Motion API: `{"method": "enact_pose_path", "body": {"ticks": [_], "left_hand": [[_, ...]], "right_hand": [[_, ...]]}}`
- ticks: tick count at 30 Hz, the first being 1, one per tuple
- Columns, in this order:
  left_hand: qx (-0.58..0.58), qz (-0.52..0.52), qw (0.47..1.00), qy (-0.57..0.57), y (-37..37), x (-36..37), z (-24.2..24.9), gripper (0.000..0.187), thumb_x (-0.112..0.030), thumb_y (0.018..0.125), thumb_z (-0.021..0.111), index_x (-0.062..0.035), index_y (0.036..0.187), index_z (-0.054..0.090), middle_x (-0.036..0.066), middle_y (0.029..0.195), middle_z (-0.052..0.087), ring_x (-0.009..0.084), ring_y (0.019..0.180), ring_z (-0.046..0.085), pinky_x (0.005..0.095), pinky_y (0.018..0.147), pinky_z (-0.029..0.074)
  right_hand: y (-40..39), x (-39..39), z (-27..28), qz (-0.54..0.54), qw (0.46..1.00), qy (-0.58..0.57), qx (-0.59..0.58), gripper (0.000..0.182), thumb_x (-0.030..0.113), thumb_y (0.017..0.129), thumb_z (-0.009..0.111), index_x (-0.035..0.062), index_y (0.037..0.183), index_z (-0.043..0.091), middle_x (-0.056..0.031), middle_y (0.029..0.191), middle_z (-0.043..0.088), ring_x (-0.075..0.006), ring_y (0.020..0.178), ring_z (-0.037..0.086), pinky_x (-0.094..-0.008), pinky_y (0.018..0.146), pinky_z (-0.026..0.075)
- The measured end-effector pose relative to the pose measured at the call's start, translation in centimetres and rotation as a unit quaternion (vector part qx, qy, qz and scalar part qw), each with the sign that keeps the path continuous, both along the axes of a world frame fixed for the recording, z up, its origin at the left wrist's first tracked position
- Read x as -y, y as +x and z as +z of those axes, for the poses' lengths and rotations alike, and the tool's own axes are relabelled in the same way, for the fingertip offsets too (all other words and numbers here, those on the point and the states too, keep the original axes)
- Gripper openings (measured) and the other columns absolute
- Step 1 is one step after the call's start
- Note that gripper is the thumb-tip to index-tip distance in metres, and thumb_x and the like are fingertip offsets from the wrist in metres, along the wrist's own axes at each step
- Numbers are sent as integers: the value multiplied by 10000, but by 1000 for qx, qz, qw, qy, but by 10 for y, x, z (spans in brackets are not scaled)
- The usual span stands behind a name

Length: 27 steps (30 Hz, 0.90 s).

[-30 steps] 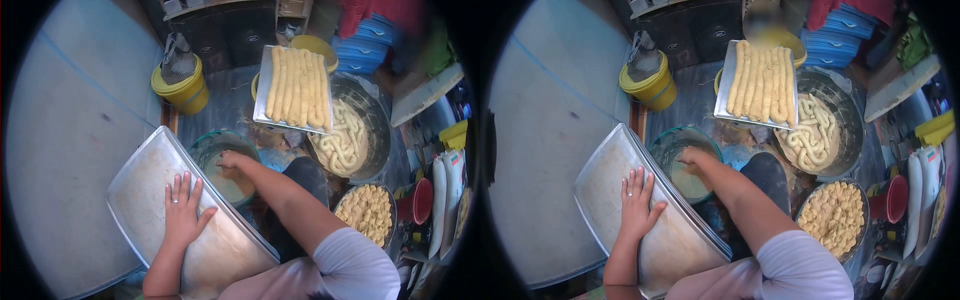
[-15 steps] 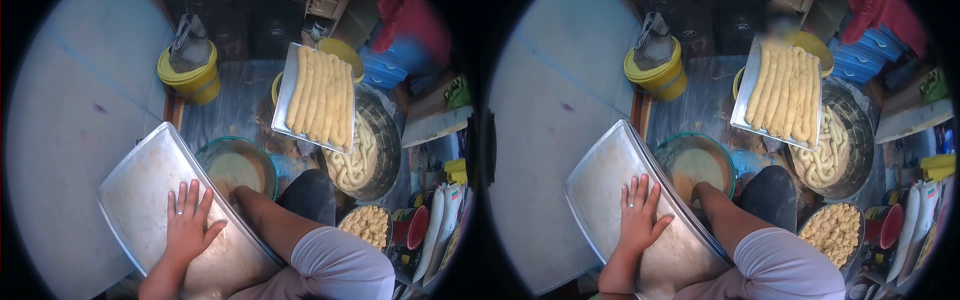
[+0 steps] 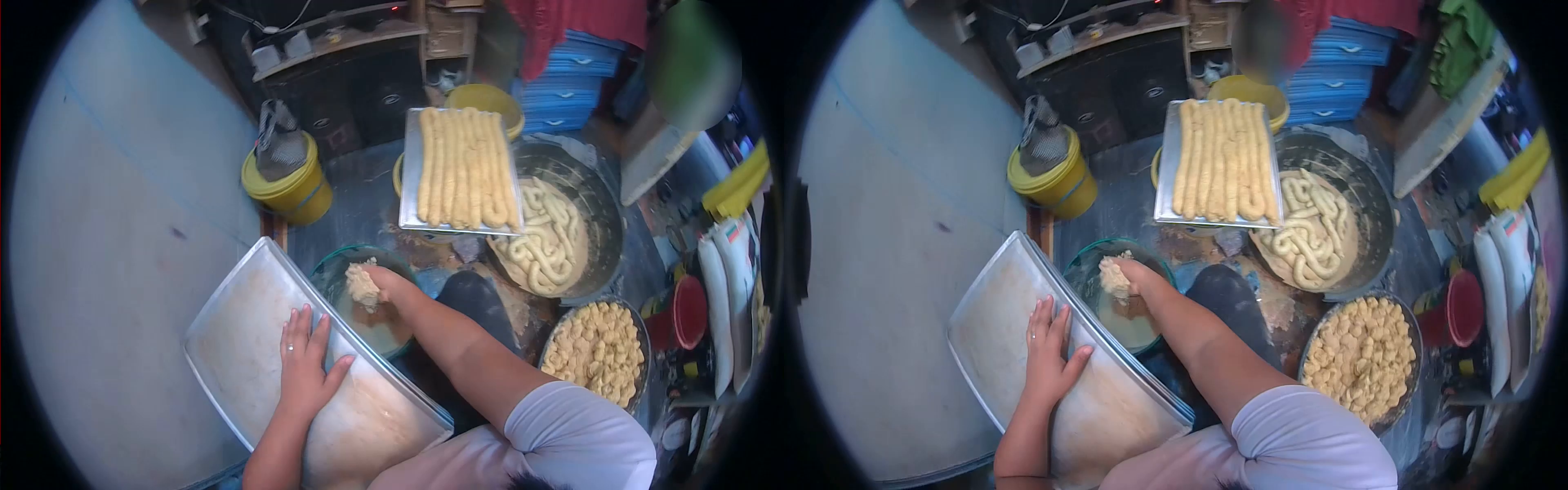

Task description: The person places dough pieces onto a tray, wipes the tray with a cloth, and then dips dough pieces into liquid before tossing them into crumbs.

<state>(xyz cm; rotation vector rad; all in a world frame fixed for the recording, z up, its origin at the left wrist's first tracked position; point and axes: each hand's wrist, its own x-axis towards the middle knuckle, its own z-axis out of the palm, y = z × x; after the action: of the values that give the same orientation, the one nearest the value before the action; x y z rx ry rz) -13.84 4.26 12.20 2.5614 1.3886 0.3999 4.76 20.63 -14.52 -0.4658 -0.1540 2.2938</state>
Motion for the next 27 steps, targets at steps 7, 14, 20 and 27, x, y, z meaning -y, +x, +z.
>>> {"method": "enact_pose_path", "body": {"ticks": [7,14,20,27], "left_hand": [[260,-26,952,-162,15,8,4,587,-395,887,585,22,1291,497,195,1420,388,341,1339,350,447,1107,273],[670,67,664,-323,19,-13,-17,560,-476,988,410,-27,1323,425,101,1231,473,238,1149,477,379,1020,375],[734,105,591,-317,61,-43,-18,592,-495,993,379,-3,1321,413,142,1217,454,265,1149,466,397,1038,364],[710,64,538,-450,154,-51,-16,716,-524,986,366,66,1384,290,247,1337,371,342,1278,376,435,1110,281]], "right_hand": [[13,3,103,-118,989,-9,-90,245,323,914,547,126,801,638,-56,723,638,-240,630,625,-390,610,529],[-8,11,173,-149,977,2,-154,212,314,873,574,126,799,639,-57,745,659,-249,666,648,-383,632,535],[1,-2,203,-174,967,60,-177,227,330,891,561,134,804,636,-40,746,660,-239,662,645,-376,605,530],[113,34,210,-247,937,121,-214,230,319,888,575,103,852,646,-79,807,668,-255,732,650,-392,678,540]]}}
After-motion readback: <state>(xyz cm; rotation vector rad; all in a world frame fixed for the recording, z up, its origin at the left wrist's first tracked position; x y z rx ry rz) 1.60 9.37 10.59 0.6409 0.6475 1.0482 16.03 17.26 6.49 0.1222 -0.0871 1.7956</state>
